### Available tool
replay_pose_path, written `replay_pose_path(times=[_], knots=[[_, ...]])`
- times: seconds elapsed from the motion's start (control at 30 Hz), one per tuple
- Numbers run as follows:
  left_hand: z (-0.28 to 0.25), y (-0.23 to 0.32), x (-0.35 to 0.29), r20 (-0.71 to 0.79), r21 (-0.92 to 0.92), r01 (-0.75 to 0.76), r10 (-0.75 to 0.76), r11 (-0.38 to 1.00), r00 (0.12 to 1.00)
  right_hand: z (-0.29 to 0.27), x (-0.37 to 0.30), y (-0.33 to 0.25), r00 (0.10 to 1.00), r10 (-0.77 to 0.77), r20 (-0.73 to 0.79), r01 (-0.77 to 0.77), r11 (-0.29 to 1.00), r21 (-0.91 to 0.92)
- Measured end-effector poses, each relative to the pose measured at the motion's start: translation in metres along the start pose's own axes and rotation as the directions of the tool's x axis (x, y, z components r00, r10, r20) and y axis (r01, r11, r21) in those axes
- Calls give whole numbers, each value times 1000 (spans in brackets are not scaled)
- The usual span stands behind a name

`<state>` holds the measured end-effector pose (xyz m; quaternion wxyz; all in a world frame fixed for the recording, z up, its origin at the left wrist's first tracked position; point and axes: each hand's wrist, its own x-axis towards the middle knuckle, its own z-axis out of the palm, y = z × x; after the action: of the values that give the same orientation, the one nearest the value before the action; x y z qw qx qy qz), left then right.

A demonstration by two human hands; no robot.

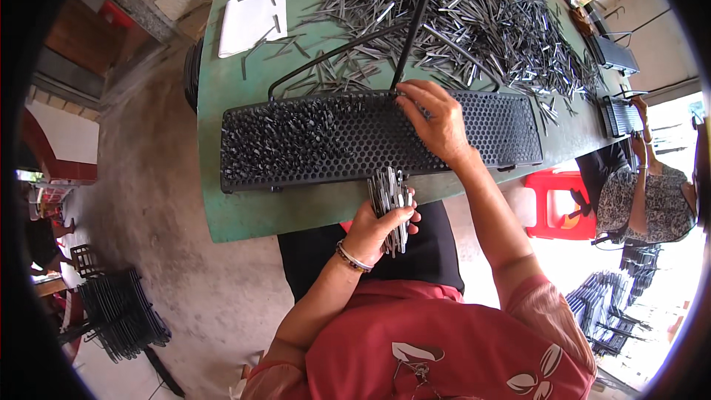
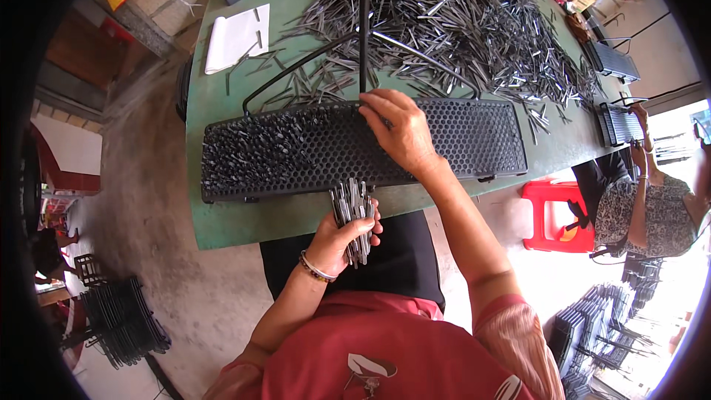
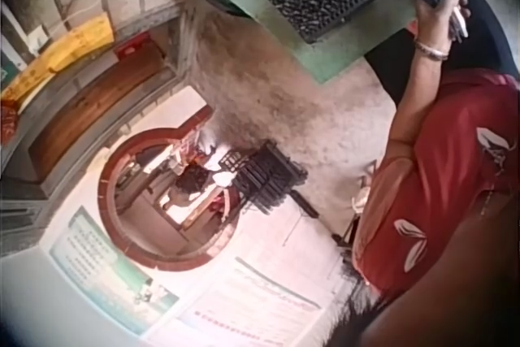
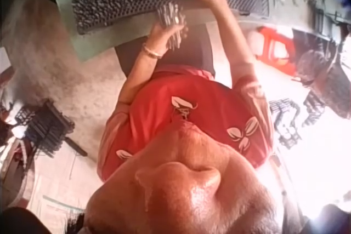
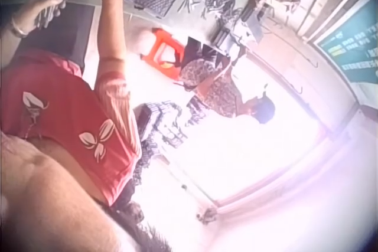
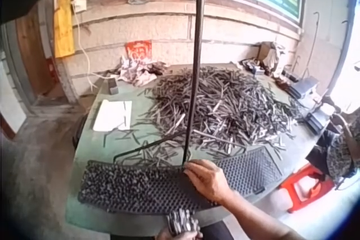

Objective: Inserting thin metal rods into a perforated assembly plate.

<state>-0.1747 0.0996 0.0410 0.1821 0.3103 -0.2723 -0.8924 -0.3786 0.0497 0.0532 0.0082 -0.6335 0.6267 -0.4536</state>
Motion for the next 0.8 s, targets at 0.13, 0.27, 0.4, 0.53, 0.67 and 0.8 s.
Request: replay_pose_path(times=[0.13,0.27,0.4,0.53,0.67,0.8], knots=[[-5,5,1,45,-31,-44,45,999,998,-26,-2,-28,935,282,215,-332,910,247],[-3,10,1,67,-10,-85,85,996,994,-35,-15,-41,706,271,654,-575,758,307],[-2,11,-1,130,26,-105,101,994,986,-27,-28,-40,663,235,711,-682,580,445],[-3,5,-1,125,7,-93,91,996,988,-27,-29,-40,652,377,658,-747,468,472],[-7,1,1,89,14,-77,76,997,993,-26,-24,-36,709,415,570,-702,490,516],[-9,-2,5,47,-15,-51,52,999,998,-17,-3,-41,842,470,267,-537,675,506]])
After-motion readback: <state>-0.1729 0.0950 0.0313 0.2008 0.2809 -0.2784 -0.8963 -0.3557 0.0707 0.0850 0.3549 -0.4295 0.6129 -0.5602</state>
